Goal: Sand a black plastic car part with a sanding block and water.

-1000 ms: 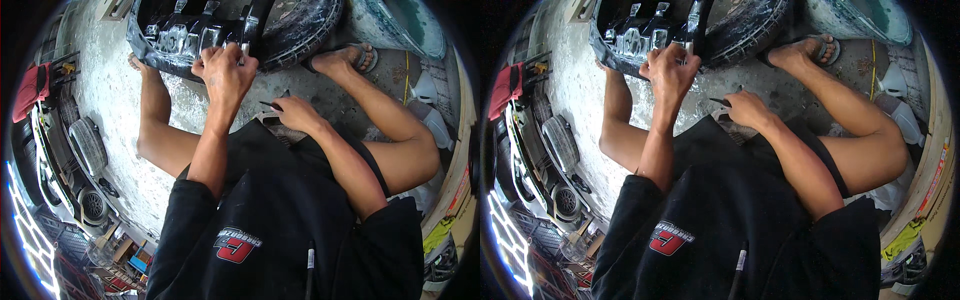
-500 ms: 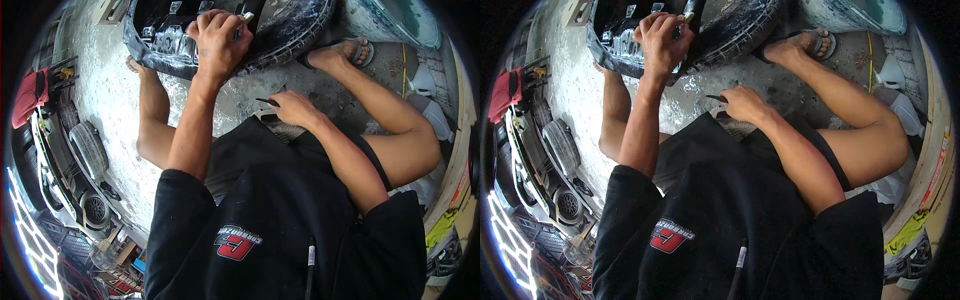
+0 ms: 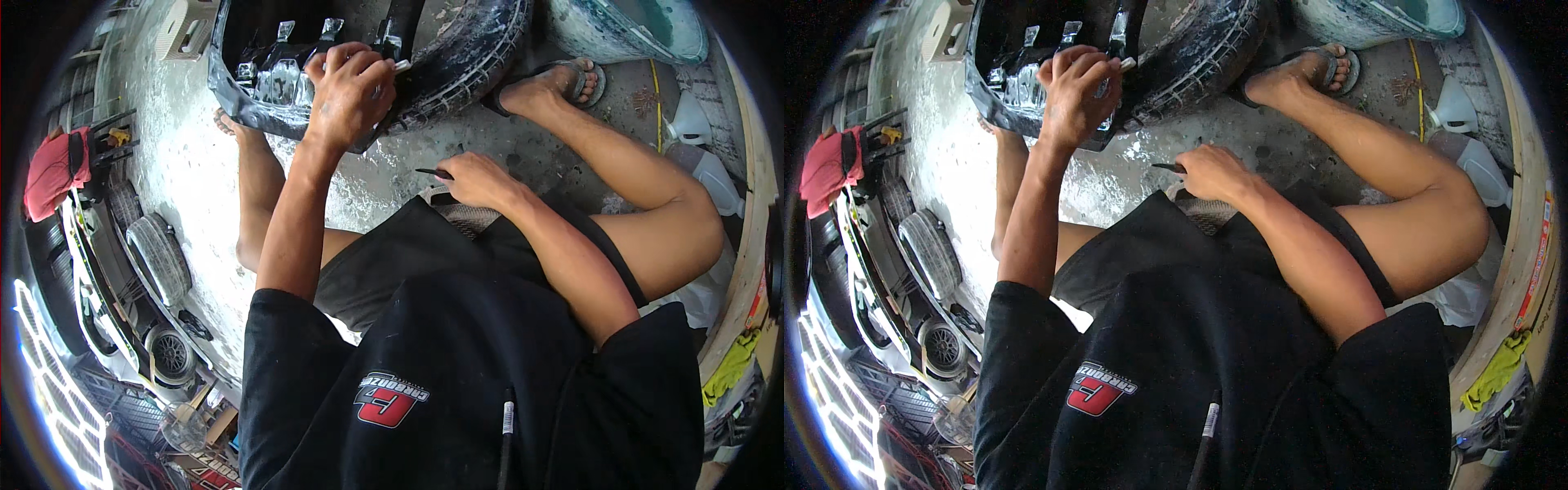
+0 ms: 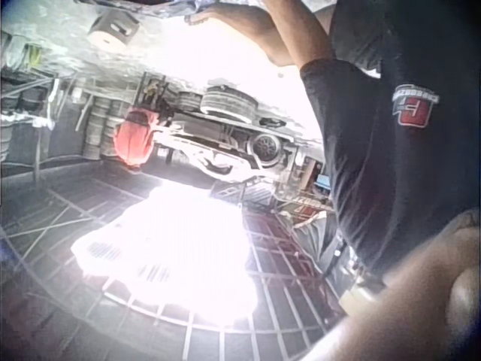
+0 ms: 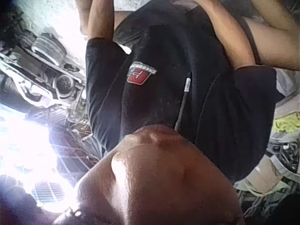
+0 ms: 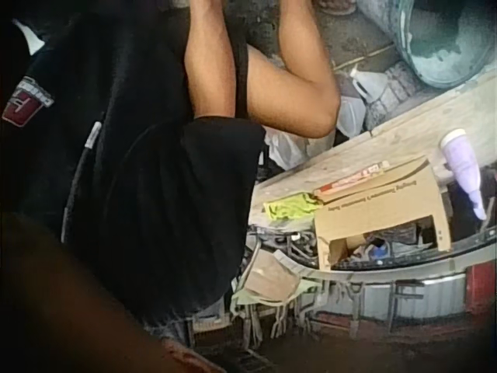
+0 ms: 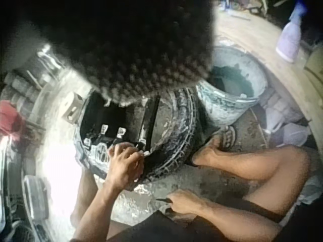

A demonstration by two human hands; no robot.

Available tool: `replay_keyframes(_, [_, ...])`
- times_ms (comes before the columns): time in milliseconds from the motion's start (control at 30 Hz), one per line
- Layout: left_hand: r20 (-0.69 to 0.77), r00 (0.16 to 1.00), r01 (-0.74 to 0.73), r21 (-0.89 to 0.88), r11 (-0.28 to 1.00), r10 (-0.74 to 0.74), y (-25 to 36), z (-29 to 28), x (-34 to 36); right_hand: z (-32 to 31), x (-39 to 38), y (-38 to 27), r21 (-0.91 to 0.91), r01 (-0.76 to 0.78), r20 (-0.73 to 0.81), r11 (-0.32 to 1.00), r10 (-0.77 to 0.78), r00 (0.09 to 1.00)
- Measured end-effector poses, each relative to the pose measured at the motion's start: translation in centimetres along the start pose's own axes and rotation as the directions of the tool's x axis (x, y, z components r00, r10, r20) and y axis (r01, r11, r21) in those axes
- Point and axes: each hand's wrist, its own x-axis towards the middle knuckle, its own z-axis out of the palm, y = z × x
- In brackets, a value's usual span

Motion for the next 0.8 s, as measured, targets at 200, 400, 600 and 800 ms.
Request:
replay_keyframes(200, [0.136, 0.989, -0.061, 0.034, 0.998, 0.056, 2.8, -1.6, -1.7, -0.4, 0.4, 0.1, -0.015, -0.011, 0.004, 1.0, 0.011, 1.0])
replay_keyframes(400, [0.336, 0.938, -0.1, 0.008, 0.995, 0.091, 6.6, 2.4, 7.4, -0.4, 0.5, -1.2, 0.047, 0.079, -0.066, 0.996, -0.075, 0.995])
replay_keyframes(600, [0.156, 0.987, 0.027, 0.008, 1.0, -0.028, 8.3, 8.1, 10.9, -1.8, -1.7, -2.3, 0.261, -0.086, -0.12, 0.962, 0.12, 0.985])
replay_keyframes(800, [0.03, 0.99, 0.134, 0.006, 0.991, -0.134, 8.6, 6.6, 8.6, -2.9, -1.5, -1.0, 0.528, -0.005, -0.07, 0.849, 0.05, 0.996])
